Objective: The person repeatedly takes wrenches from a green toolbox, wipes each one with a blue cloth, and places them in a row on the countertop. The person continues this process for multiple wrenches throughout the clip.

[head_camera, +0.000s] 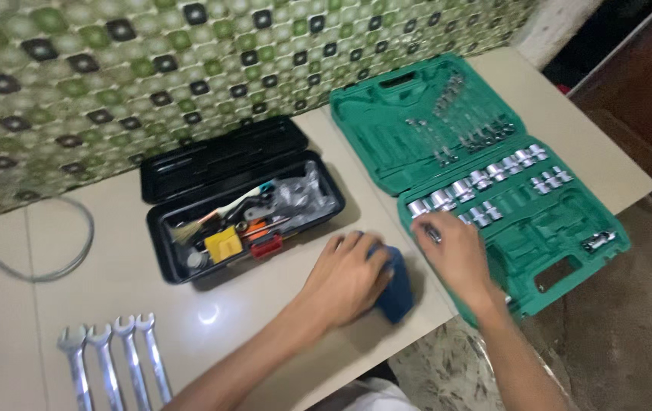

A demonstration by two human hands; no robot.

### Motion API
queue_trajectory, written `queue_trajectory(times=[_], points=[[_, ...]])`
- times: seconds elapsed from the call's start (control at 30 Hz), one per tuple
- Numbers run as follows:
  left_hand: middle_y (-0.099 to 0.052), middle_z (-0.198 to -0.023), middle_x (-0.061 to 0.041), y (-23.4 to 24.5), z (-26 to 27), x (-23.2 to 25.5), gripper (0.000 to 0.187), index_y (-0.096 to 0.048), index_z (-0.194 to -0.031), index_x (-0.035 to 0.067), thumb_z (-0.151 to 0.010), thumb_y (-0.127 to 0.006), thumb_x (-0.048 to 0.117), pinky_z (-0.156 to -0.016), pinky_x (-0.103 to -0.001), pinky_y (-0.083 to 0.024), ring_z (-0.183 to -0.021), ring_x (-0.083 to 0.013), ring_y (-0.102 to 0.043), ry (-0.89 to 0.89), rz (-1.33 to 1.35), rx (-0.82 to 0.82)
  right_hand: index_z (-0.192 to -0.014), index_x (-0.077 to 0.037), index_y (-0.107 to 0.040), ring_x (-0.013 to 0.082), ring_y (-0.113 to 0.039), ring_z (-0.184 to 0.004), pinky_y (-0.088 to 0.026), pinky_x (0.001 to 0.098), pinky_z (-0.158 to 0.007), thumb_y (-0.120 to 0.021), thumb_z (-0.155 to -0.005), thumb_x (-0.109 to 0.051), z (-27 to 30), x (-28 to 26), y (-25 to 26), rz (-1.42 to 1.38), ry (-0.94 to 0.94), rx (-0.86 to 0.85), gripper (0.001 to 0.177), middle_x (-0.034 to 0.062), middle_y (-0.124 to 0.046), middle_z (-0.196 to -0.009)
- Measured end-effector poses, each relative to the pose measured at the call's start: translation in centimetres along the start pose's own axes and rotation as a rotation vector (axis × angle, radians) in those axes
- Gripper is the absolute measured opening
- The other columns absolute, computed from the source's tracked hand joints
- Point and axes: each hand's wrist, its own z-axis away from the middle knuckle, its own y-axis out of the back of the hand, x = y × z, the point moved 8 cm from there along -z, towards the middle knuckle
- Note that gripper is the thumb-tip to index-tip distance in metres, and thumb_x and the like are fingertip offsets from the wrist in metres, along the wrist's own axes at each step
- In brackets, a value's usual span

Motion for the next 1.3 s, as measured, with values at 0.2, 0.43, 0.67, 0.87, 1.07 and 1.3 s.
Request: queue_trajectory(times=[0.2,0.43,0.67,0.87,1.07,1.3], points=[[-0.053,-0.147,-0.018,-6.9,-14.2,-6.1,0.046,-0.058,-0.133,0.001,-0.102,-0.052,0.034,-0.11,-0.053,-0.04,-0.137,-0.0383,-0.049,0.029,0.02,0.125,-0.099,-0.002,-0.076,0.039,-0.072,-0.087,-0.058,0.0451,-0.078,-0.073,-0.086,-0.009,-9.5,10.0,-0.5,0.126,0.016,0.104,0.015,0.0227,-0.073,-0.096],[-0.04,-0.158,-0.016,-15.5,-22.3,-12.5,0.057,-0.05,-0.145,0.005,-0.103,-0.037,0.043,-0.113,-0.066,-0.026,-0.146,-0.0426,-0.031,0.159,0.028,-0.066,-0.087,-0.002,-0.076,0.0449,-0.071,-0.089,-0.058,0.0521,-0.08,-0.071,-0.082,-0.006,-14.7,16.2,-5.0,0.269,-0.125,-0.006,0.009,0.0272,-0.072,-0.092],[-0.046,-0.155,-0.016,-17.0,-23.2,-12.1,0.047,-0.059,-0.136,0.01,-0.104,-0.038,0.037,-0.113,-0.067,-0.029,-0.138,-0.0488,-0.039,0.085,-0.134,-0.074,-0.084,0.0,-0.074,0.0483,-0.07,-0.09,-0.057,0.0551,-0.077,-0.069,-0.084,-0.01,-16.0,17.5,-6.2,0.38,-0.121,-0.003,0.011,0.0288,-0.072,-0.089],[-0.048,-0.153,-0.015,-16.2,-22.8,-11.8,0.047,-0.059,-0.137,0.01,-0.103,-0.038,0.035,-0.114,-0.067,-0.028,-0.136,-0.0461,-0.041,0.044,-0.158,-0.017,-0.085,0.0,-0.073,0.049,-0.07,-0.09,-0.058,0.0552,-0.078,-0.069,-0.085,-0.013,-15.9,17.5,-6.8,0.376,-0.14,-0.045,0.013,0.0288,-0.071,-0.092],[-0.044,-0.153,-0.017,-15.4,-23.1,-11.5,0.053,-0.053,-0.143,0.005,-0.101,-0.042,0.035,-0.11,-0.067,-0.028,-0.132,-0.0467,-0.04,0.041,-0.114,0.068,-0.088,-0.005,-0.079,0.0468,-0.071,-0.086,-0.058,0.0519,-0.077,-0.075,-0.081,-0.013,-16.0,19.4,-6.6,0.219,-0.204,-0.015,0.012,0.0289,-0.072,-0.087],[-0.066,-0.127,-0.024,-13.3,-23.1,-13.0,0.035,-0.066,-0.119,-0.003,-0.103,-0.054,0.026,-0.106,-0.046,-0.05,-0.119,-0.0403,-0.062,0.328,0.323,0.378,-0.096,0.004,-0.078,0.0174,-0.071,-0.07,-0.057,0.0317,-0.063,-0.078,-0.086,-0.011,-15.8,21.0,-5.2,-0.61,-0.398,-0.022,0.018,0.0138,-0.078,-0.084]])
